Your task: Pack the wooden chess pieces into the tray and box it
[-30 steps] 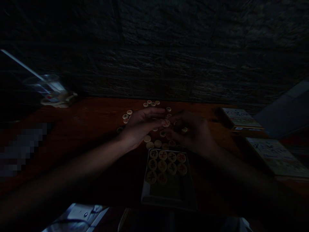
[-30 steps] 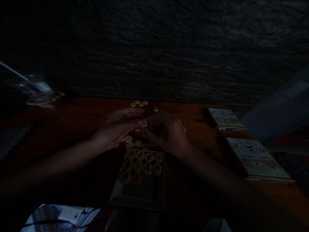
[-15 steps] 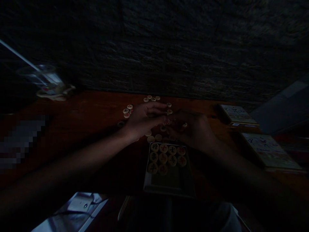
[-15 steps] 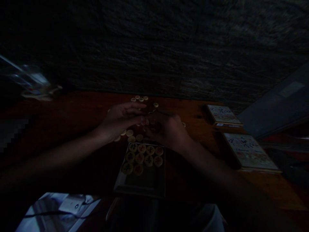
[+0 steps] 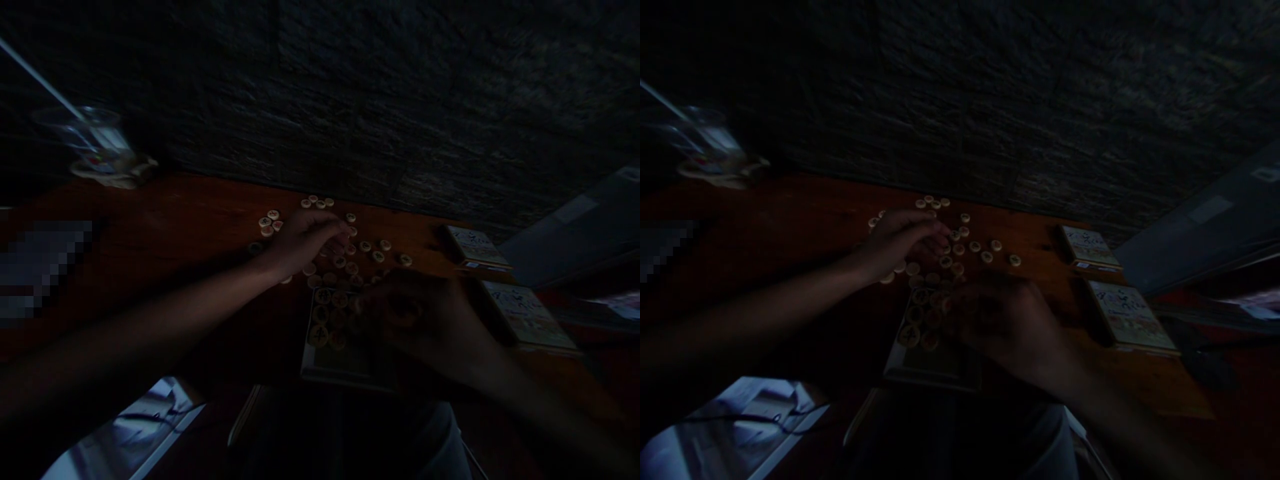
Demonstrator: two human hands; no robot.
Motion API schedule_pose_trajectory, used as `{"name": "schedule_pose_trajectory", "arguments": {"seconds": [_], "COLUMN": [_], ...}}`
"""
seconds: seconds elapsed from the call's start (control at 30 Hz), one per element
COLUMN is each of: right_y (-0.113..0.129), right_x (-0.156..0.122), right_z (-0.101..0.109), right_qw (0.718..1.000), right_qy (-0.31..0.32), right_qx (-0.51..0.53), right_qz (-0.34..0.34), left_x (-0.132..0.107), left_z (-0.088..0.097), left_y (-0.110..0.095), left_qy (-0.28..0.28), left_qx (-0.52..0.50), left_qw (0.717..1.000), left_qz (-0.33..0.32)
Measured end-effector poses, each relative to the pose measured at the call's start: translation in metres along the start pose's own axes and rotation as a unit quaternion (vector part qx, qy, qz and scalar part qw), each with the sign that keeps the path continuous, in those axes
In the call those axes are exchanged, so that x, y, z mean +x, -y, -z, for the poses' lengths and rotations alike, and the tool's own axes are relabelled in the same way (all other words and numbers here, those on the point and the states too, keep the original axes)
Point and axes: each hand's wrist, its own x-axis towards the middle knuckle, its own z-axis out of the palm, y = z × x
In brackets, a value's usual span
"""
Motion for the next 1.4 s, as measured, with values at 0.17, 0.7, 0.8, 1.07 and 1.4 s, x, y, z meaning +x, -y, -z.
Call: {"name": "schedule_pose_trajectory", "arguments": {"seconds": [0.17,0.7,0.8,1.07,1.4], "right_y": [0.010,0.006,0.008,0.010,0.015], "right_x": [-0.021,-0.023,-0.023,-0.023,-0.023], "right_z": [-0.015,-0.040,-0.038,-0.034,-0.015], "right_qw": [0.999,0.984,0.983,0.980,0.980], "right_qy": [0.025,0.012,0.018,0.018,-0.047], "right_qx": [-0.015,-0.115,-0.118,-0.113,-0.133], "right_qz": [0.034,0.134,0.139,0.162,0.142], "left_x": [-0.001,0.004,0.003,0.002,0.001], "left_z": [-0.001,0.001,0.000,-0.001,-0.001], "left_y": [0.001,0.005,0.004,0.002,-0.003], "left_qy": [0.027,0.033,0.033,0.036,-0.007], "left_qx": [0.018,0.019,0.016,0.012,0.058], "left_qw": [0.999,0.999,0.999,0.999,0.998], "left_qz": [-0.009,-0.019,-0.015,-0.014,-0.023]}}
